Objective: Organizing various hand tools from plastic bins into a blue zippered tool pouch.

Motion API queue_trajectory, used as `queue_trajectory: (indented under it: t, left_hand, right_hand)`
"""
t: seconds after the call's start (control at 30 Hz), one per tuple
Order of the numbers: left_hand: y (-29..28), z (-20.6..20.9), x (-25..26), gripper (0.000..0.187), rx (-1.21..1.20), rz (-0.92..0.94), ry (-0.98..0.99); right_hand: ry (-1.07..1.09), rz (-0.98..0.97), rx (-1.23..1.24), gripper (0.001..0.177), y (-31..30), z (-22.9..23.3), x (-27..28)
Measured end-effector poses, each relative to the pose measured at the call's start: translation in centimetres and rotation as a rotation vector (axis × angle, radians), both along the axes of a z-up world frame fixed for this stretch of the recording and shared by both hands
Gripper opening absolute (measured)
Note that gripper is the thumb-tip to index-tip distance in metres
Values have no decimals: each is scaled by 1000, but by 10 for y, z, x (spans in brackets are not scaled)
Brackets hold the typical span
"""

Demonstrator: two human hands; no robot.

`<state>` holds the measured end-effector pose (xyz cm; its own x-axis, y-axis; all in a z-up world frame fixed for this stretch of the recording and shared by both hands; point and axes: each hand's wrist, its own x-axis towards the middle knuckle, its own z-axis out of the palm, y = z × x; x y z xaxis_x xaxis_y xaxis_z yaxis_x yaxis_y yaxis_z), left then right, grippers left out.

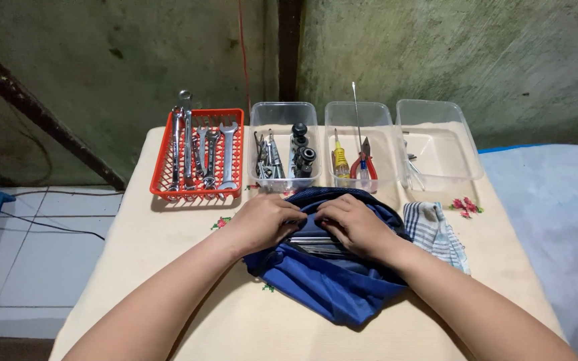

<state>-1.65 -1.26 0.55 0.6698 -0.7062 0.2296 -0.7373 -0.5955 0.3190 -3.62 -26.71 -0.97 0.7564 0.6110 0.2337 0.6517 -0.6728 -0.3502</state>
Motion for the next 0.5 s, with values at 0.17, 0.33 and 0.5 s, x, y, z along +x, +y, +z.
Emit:
queue_trajectory:
  t: [0.17, 0.33, 0.5]
  left_hand:
    - [3, -11, 3, 19, -32, -12, -29]
    - [4, -13, 2, 18, -55, -19, -18]
    - [4, -13, 2, 19, -73, -20, -26]
  right_hand:
    - [-16, 3, 19, 17, 0, 3, -2]
    - [44, -2, 38, 14, -2, 9, -4]
    - [215, -152, 225, 16, -1, 26, -11]
